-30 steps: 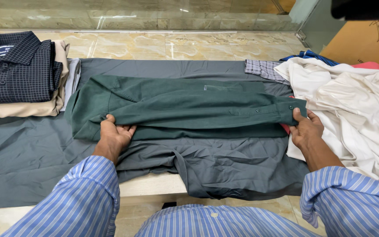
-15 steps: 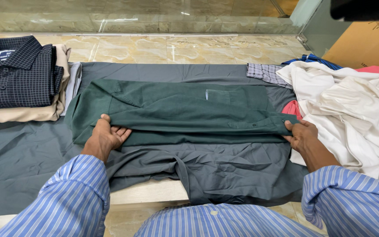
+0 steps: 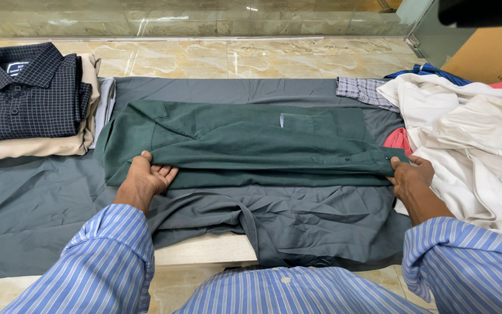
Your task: The person folds a green long-sleeved shirt on a gray-covered table. They smooth the shirt, fold the sleeves inward, fold the sides toward the center, and then fold the bottom up to create a compact rectangle.
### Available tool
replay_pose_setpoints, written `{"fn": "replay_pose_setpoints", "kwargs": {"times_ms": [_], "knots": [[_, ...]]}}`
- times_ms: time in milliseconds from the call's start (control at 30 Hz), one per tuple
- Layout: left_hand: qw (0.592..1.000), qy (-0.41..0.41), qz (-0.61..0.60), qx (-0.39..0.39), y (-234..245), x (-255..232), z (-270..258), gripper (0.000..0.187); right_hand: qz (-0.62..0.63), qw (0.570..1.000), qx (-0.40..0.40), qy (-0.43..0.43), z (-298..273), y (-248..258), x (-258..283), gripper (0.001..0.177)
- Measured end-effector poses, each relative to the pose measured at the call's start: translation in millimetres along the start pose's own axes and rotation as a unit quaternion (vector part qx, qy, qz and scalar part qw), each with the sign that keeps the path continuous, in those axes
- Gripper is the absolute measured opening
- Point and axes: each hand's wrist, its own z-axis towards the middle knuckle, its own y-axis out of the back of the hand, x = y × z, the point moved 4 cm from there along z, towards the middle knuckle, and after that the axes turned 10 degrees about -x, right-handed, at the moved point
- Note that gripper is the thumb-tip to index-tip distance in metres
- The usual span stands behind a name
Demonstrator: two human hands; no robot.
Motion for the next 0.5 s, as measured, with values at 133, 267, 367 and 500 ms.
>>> {"fn": "replay_pose_setpoints", "kwargs": {"times_ms": [133, 267, 367, 500], "knots": [[0.999, 0.018, -0.043, -0.006, 1, -3, 3, 0.048, 0.004, 1.000, 0.007, 0.007, -4, 3, 6, 0.045], [0.999, -0.021, 0.035, -0.016, 5, -4, -1, 0.043, -0.059, 0.997, 0.000, 0.046, -22, 14, 15, 0.050], [0.998, -0.029, 0.043, -0.038, 9, -5, -13, 0.041, -0.122, 0.990, -0.007, 0.069, -38, 19, 23, 0.062], [0.998, -0.031, 0.052, 0.022, 3, 5, -39, 0.056, -0.050, 0.998, 0.038, 0.021, -47, 9, 28, 0.078]]}}
